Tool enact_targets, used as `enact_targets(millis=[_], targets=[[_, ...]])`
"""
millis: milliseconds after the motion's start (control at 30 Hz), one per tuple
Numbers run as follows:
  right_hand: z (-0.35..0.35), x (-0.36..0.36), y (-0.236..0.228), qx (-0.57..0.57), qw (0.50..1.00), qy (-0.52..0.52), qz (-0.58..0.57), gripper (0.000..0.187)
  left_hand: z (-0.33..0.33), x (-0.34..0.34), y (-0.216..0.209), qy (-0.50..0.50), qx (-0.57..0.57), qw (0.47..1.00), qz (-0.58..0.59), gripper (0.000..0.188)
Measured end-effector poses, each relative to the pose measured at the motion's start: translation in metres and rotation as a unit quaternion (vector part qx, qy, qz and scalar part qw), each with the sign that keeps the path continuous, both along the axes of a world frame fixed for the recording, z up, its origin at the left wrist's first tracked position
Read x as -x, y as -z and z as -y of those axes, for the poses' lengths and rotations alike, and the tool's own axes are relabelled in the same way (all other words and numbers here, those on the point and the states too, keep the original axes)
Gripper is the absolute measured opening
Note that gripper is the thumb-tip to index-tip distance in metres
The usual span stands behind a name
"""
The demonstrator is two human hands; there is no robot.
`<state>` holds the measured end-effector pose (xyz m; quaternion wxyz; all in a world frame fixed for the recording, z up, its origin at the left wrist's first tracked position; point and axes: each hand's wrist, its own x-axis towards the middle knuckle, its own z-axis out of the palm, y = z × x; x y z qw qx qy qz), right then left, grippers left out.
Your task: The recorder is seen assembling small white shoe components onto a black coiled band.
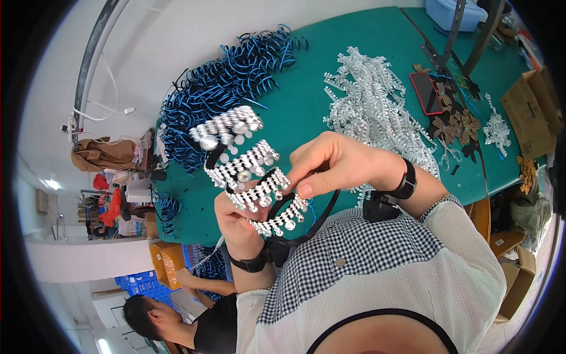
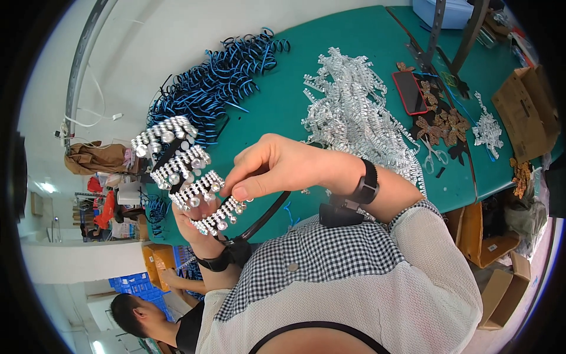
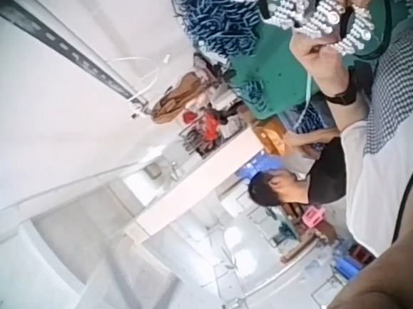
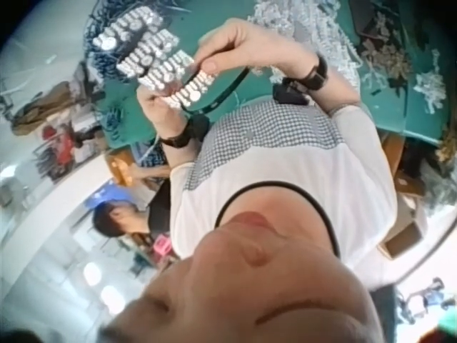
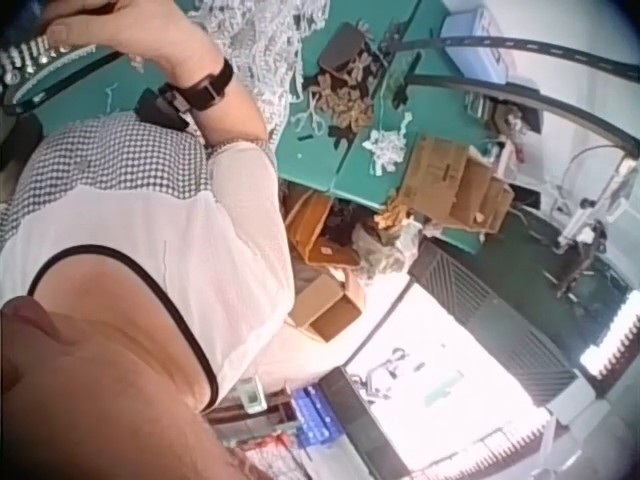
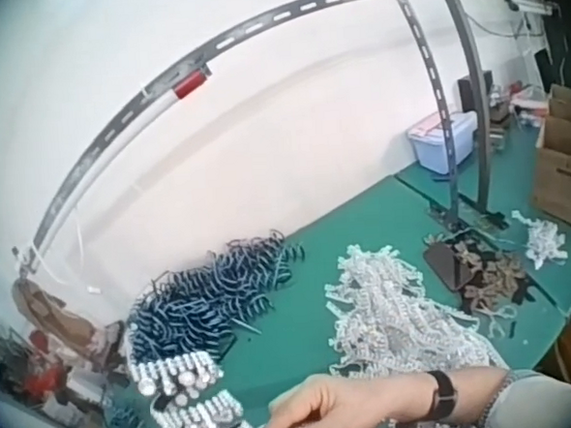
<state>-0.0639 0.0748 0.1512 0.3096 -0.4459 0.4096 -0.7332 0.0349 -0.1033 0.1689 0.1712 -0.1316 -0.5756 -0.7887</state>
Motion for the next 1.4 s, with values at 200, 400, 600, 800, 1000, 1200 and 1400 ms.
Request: enact_targets(millis=[200,400,600,800,1000,1200,1400], targets=[[-0.002,-0.001,-0.003,-0.004,0.998,0.052,-0.047,0.014,0.021,0.011,0.026,-0.034,0.046,0.998,0.013,0.029],[-0.003,0.006,-0.002,-0.081,0.985,0.137,-0.067,0.014,0.023,0.009,0.023,-0.203,0.212,0.949,0.113,0.019],[0.011,0.003,-0.003,-0.098,0.968,0.139,-0.185,0.012,0.006,-0.008,-0.011,-0.186,0.435,0.878,-0.069,0.012],[0.003,0.0,0.001,-0.155,0.941,0.164,-0.251,0.006,0.003,-0.002,-0.007,-0.017,0.424,0.899,0.104,0.019],[0.009,-0.001,0.006,-0.205,0.941,0.137,-0.23,0.004,0.0,-0.004,0.011,0.031,0.25,0.935,0.249,0.014],[-0.002,0.005,0.008,-0.237,0.947,0.143,-0.165,0.007,0.003,-0.012,0.018,0.036,0.252,0.928,0.272,0.019],[-0.019,0.017,-0.011,-0.337,0.871,0.151,-0.325,0.017,-0.003,-0.014,0.01,-0.071,0.377,0.91,0.157,0.015]])
